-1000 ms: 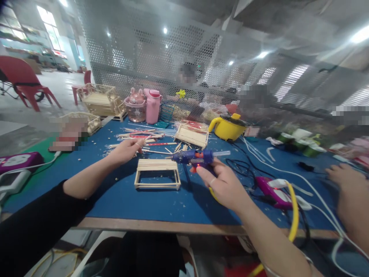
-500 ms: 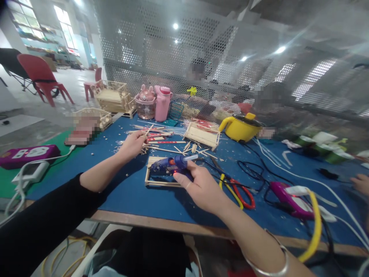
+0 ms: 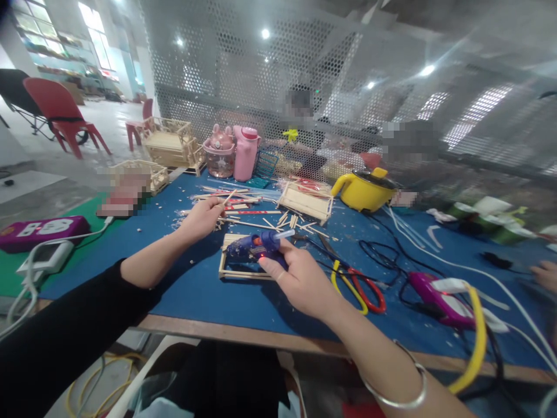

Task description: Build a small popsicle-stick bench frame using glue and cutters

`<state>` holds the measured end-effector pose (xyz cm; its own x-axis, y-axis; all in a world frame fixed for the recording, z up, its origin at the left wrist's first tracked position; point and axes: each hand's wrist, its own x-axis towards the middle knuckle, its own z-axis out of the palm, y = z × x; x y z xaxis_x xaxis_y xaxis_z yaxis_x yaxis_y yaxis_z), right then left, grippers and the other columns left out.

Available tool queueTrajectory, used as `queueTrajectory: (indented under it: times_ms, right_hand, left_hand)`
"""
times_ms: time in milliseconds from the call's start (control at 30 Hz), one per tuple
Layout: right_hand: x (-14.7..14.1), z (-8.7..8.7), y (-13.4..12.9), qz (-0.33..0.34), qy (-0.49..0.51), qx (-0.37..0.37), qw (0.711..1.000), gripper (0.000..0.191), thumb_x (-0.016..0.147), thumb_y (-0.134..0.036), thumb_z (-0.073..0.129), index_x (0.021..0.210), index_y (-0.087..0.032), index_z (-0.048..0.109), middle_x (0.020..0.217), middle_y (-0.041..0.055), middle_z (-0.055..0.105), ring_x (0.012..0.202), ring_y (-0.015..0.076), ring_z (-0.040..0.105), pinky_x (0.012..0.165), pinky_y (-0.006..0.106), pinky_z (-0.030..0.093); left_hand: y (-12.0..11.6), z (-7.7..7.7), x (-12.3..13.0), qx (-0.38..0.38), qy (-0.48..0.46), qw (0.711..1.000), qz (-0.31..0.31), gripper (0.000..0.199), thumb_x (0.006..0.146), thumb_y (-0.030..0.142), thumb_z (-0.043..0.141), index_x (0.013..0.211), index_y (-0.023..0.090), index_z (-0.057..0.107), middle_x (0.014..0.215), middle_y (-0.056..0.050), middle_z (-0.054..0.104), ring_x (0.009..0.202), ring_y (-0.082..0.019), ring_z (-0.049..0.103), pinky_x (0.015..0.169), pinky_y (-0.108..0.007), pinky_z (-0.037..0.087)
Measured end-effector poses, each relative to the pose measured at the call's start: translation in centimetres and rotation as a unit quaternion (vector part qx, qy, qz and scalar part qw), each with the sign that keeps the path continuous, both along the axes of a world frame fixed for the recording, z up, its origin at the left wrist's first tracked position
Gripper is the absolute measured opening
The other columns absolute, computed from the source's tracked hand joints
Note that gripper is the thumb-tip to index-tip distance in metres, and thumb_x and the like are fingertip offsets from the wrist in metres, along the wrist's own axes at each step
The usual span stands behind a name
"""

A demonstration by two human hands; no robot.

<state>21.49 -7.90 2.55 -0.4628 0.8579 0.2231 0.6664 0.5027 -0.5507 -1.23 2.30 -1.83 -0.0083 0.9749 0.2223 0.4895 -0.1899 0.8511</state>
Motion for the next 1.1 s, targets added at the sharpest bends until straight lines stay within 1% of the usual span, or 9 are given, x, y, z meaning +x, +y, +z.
queueTrajectory:
  times_ms: [300, 433, 500, 567, 633, 733, 900, 1000, 1100]
  right_hand:
    - [1.3, 0.7, -0.3, -0.018, -0.030, 0.013, 0.999, 0.035, 0.088, -0.043, 0.049, 0.113, -0.023, 0.063, 0.098, 0.0059, 0.071, 0.093, 0.0261, 0.064, 0.081, 0.039, 0.051]
    - [4.6, 2.2, 1.1, -0.114, 0.009, -0.034, 0.993, 0.042, 0.085, -0.053, 0.045, 0.095, -0.018, 0.067, 0.062, 0.0053, 0.065, 0.055, 0.0214, 0.060, 0.055, 0.036, 0.050]
    - [6.8, 2.9, 2.8, -0.172, 0.007, -0.012, 0.985, 0.046, 0.086, -0.056, 0.042, 0.093, -0.017, 0.066, 0.055, 0.0047, 0.061, 0.051, 0.0213, 0.057, 0.054, 0.037, 0.049]
    - [8.9, 3.3, 5.1, -0.217, -0.009, 0.048, 0.975, 0.044, 0.086, -0.054, 0.042, 0.100, -0.018, 0.064, 0.066, 0.0061, 0.066, 0.058, 0.0238, 0.061, 0.060, 0.040, 0.050]
    - [10.4, 3.4, 7.6, -0.252, -0.058, 0.105, 0.960, 0.043, 0.083, -0.046, 0.048, 0.116, -0.019, 0.057, 0.091, 0.0096, 0.070, 0.079, 0.0285, 0.064, 0.071, 0.043, 0.051]
    - [11.1, 2.9, 11.3, -0.300, -0.162, 0.150, 0.928, 0.046, 0.083, -0.038, 0.048, 0.123, -0.016, 0.052, 0.110, 0.0153, 0.066, 0.097, 0.0346, 0.062, 0.078, 0.048, 0.048]
    - [9.4, 1.5, 15.9, -0.253, -0.249, 0.183, 0.917, 0.042, 0.087, -0.033, 0.042, 0.125, -0.018, 0.053, 0.122, 0.0149, 0.061, 0.102, 0.0335, 0.060, 0.079, 0.046, 0.047]
    - [7.9, 1.2, 16.5, -0.235, -0.279, 0.158, 0.917, 0.038, 0.087, -0.026, 0.043, 0.120, -0.020, 0.058, 0.126, 0.0125, 0.059, 0.107, 0.0337, 0.057, 0.081, 0.046, 0.045]
    - [6.4, 1.4, 13.7, -0.232, -0.245, 0.218, 0.916, 0.037, 0.088, -0.025, 0.041, 0.120, -0.019, 0.058, 0.124, 0.0136, 0.060, 0.109, 0.0339, 0.054, 0.085, 0.048, 0.039]
  left_hand:
    - [0.1, -0.1, -0.2, 0.008, 0.023, 1.000, 0.010, 0.026, 0.082, 0.023, 0.038, 0.086, 0.017, 0.063, 0.065, 0.000, 0.058, 0.058, -0.014, 0.049, 0.055, -0.025, 0.033]
    - [0.2, 0.1, -0.3, 0.033, 0.039, 0.999, 0.019, 0.028, 0.083, 0.025, 0.039, 0.088, 0.016, 0.065, 0.071, -0.002, 0.062, 0.065, -0.017, 0.053, 0.061, -0.026, 0.038]
    - [0.1, 0.3, -0.3, 0.052, 0.042, 0.998, 0.017, 0.029, 0.084, 0.025, 0.040, 0.090, 0.016, 0.066, 0.078, -0.004, 0.065, 0.074, -0.018, 0.055, 0.068, -0.027, 0.041]
    - [-0.2, 0.5, -0.1, 0.079, 0.054, 0.995, 0.011, 0.028, 0.084, 0.024, 0.041, 0.092, 0.016, 0.067, 0.086, -0.006, 0.066, 0.084, -0.020, 0.055, 0.077, -0.029, 0.042]
    - [-0.4, 0.6, 0.1, 0.117, 0.081, 0.990, 0.007, 0.029, 0.084, 0.024, 0.042, 0.096, 0.016, 0.067, 0.092, -0.009, 0.066, 0.090, -0.022, 0.056, 0.083, -0.032, 0.041]
    - [-0.6, 0.4, 0.4, 0.165, 0.118, 0.979, 0.010, 0.030, 0.085, 0.025, 0.044, 0.106, 0.015, 0.063, 0.093, -0.009, 0.066, 0.087, -0.021, 0.057, 0.081, -0.034, 0.044]
    - [-0.7, 0.3, 0.3, 0.209, 0.119, 0.971, -0.002, 0.021, 0.084, 0.024, 0.050, 0.100, 0.018, 0.062, 0.089, -0.005, 0.067, 0.080, -0.017, 0.059, 0.075, -0.029, 0.046]
    - [-1.0, 0.7, 0.3, 0.264, 0.146, 0.953, -0.031, 0.016, 0.087, 0.024, 0.049, 0.091, 0.020, 0.064, 0.090, -0.005, 0.069, 0.086, -0.017, 0.060, 0.077, -0.029, 0.046]
    - [-2.1, 1.2, 0.8, 0.316, 0.190, 0.928, -0.058, 0.018, 0.089, 0.026, 0.048, 0.092, 0.021, 0.066, 0.091, -0.004, 0.069, 0.089, -0.018, 0.060, 0.080, -0.030, 0.044]
